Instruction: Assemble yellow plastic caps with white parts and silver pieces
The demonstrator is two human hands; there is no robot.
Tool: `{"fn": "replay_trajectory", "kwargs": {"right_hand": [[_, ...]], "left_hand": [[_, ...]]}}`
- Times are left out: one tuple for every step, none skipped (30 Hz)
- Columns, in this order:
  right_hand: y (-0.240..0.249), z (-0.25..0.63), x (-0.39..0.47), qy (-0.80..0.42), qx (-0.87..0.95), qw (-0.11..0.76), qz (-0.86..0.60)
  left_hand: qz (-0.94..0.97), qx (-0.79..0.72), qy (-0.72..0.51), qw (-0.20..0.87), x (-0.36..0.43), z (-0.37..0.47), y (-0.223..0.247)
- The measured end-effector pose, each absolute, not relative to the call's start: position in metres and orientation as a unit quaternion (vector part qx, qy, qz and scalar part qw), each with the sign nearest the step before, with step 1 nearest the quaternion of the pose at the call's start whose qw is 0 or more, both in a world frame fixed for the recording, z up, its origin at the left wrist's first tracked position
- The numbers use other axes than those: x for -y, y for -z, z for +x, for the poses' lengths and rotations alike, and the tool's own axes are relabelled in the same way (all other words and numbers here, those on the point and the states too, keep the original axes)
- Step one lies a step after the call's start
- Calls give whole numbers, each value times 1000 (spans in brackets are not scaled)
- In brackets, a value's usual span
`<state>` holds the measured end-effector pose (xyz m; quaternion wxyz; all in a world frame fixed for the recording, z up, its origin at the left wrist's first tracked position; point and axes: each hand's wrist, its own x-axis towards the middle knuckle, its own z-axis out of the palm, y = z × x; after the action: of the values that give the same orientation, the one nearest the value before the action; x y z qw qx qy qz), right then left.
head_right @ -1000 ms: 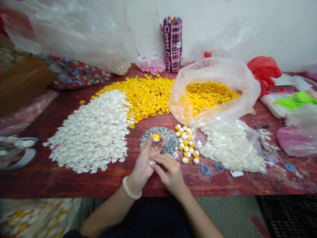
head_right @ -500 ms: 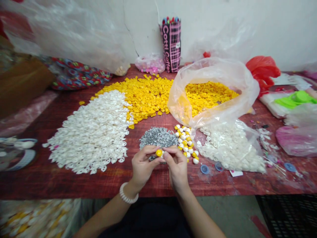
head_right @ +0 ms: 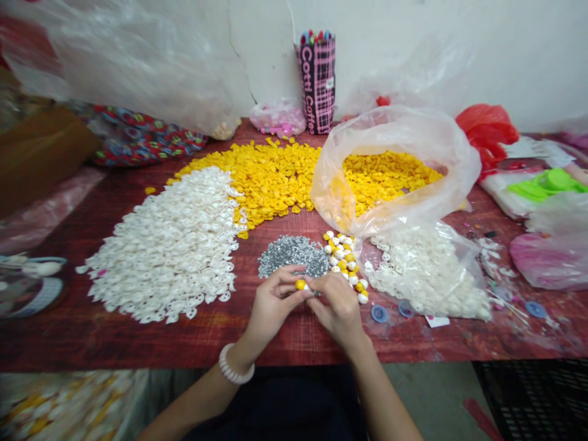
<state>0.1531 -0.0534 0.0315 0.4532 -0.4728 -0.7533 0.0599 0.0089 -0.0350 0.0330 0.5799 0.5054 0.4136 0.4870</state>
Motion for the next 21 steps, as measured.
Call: {"fn": "replay_trajectory", "kwargs": {"right_hand": [[-29,157,53,-67,744,451,-488],[-27,163,53,-70,733,448,-508],[-25,170,51,-67,720,441,-531],[-23,178,48,-56,709,429,-557],[-21,187,45,-40,702,409,-581],[-18,196,41,-20,701,382,-602],[-15,204,36,4,705,351,-617],[-12,211,31,32,708,320,-628],[-9,216,27,62,709,292,-639],[-5,220,23,89,705,264,-652],[-2,223,20,112,699,239,-665],[1,224,18,130,692,215,-677],[3,224,16,141,687,195,-686],[5,223,15,148,683,180,-693],[5,222,15,153,679,173,-697],[5,220,16,159,675,175,-699],[3,218,16,166,669,187,-700],[0,214,18,173,662,206,-699],[-3,210,19,177,659,229,-694],[-6,205,20,175,660,254,-685],[-9,198,21,162,668,276,-672]], "left_hand": [[538,-420,-469,561,32,5,-32],[569,-426,-451,540,27,1,-31],[593,-434,-436,519,20,-5,-29],[599,-444,-430,509,11,-12,-26],[606,-462,-421,492,-1,-19,-23],[617,-501,-416,441,-15,-27,-20],[638,-544,-406,365,-30,-35,-17],[663,-579,-384,280,-46,-42,-15],[686,-604,-352,204,-62,-48,-14],[699,-624,-323,138,-76,-53,-14],[709,-634,-295,88,-90,-57,-14],[720,-638,-268,53,-101,-59,-15],[727,-639,-249,26,-110,-60,-15],[734,-638,-233,8,-117,-59,-16],[742,-634,-218,-5,-122,-58,-15],[750,-629,-206,-14,-126,-56,-15],[758,-623,-193,-19,-128,-54,-13],[765,-617,-183,-21,-130,-52,-12],[771,-611,-176,-22,-130,-51,-11],[775,-607,-174,-19,-131,-50,-9],[777,-605,-176,-15,-131,-49,-9]]}}
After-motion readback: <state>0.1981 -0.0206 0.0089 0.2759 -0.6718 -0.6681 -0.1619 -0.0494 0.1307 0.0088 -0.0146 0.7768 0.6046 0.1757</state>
